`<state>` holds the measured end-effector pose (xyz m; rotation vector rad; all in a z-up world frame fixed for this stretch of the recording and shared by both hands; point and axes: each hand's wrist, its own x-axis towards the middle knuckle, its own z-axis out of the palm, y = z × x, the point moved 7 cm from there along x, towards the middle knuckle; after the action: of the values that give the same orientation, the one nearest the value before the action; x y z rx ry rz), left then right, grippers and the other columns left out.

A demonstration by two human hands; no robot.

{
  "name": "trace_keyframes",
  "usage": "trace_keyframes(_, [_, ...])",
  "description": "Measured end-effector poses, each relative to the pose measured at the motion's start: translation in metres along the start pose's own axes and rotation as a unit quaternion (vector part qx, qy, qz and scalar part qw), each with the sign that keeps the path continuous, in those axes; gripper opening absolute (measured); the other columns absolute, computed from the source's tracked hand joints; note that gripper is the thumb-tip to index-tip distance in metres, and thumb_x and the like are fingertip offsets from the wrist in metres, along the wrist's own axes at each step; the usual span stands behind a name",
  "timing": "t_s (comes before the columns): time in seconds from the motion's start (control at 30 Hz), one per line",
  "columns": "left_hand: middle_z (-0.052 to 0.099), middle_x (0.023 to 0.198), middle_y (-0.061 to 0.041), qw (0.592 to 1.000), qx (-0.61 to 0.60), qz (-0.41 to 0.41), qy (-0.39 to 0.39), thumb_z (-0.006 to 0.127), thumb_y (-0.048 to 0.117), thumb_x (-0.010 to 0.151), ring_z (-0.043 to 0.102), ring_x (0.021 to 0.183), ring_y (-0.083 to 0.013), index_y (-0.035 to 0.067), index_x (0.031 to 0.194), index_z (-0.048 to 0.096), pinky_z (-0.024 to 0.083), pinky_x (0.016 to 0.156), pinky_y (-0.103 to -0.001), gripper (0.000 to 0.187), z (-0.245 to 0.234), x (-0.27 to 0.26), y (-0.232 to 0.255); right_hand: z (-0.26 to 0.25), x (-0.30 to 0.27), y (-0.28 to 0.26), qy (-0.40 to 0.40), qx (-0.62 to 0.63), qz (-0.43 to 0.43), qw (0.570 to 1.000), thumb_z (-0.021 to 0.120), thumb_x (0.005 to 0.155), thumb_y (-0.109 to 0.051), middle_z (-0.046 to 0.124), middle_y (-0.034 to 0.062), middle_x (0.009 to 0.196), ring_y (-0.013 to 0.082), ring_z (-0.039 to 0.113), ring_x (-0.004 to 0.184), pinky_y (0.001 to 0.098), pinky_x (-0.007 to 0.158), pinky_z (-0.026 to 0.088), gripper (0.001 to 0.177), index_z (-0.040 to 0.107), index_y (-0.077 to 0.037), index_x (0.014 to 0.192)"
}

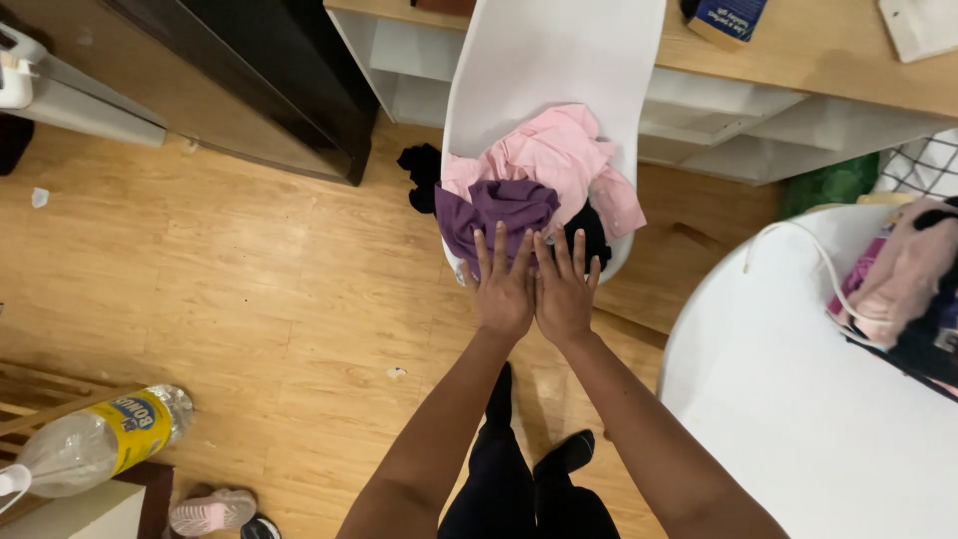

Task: Folding various pieces of clothing including a white top and a purple garment on a round table.

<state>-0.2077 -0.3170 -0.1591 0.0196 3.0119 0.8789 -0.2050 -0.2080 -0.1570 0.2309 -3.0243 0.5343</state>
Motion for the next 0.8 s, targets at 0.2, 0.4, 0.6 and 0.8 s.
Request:
trace_keyframes(0.2, [0.019, 0.171, -0.011, 1.0, 0.001, 0.0, 0.003, 0.055, 0.032, 0.1, 0.008, 0.158, -0.0434, 0.033, 0.158, 0.04, 0.011, 0.117, -0.073, 0.06, 0.026, 0.029, -0.027, 0.038, 0.027, 0.01, -0.016, 0.004, -0.011, 1.0, 0.046, 0.106, -0.026, 0.024, 0.0122, 0.171, 0.0397, 0.016, 0.158, 0.0689, 0.118, 0.016, 0.057, 0.036, -0.021, 0.162])
trace_keyframes(0.4, [0.017, 0.171, -0.01, 0.999, 0.014, -0.011, -0.028, 0.056, 0.034, 0.098, 0.007, 0.157, -0.0426, 0.034, 0.158, 0.038, 0.012, 0.118, -0.072, 0.063, 0.049, 0.059, -0.047, 0.063, 0.056, 0.015, -0.036, -0.011, -0.008, 0.999, 0.048, 0.104, -0.026, 0.023, 0.0124, 0.171, 0.0397, 0.015, 0.158, 0.0707, 0.115, 0.016, 0.06, 0.036, -0.019, 0.162])
trace_keyframes(0.6, [0.01, 0.171, -0.011, 0.996, 0.037, -0.025, -0.073, 0.056, 0.036, 0.1, 0.0, 0.156, -0.0437, 0.037, 0.16, 0.029, 0.012, 0.119, -0.069, 0.066, 0.066, 0.086, -0.058, 0.084, 0.082, 0.024, -0.056, -0.026, 0.002, 0.998, 0.052, 0.101, -0.025, 0.021, 0.0116, 0.171, 0.0371, 0.015, 0.158, 0.0701, 0.116, 0.018, 0.063, 0.035, -0.017, 0.161])
trace_keyframes(0.8, [0.001, 0.172, -0.014, 0.988, 0.063, -0.051, -0.133, 0.058, 0.028, 0.094, -0.004, 0.156, -0.0451, 0.033, 0.164, 0.016, 0.014, 0.12, -0.065, 0.081, 0.079, 0.093, -0.059, 0.106, 0.096, 0.039, -0.068, -0.046, 0.005, 0.997, 0.056, 0.093, -0.021, 0.031, 0.0165, 0.163, 0.0425, 0.024, 0.15, 0.0665, 0.114, 0.021, 0.069, 0.037, -0.017, 0.16])
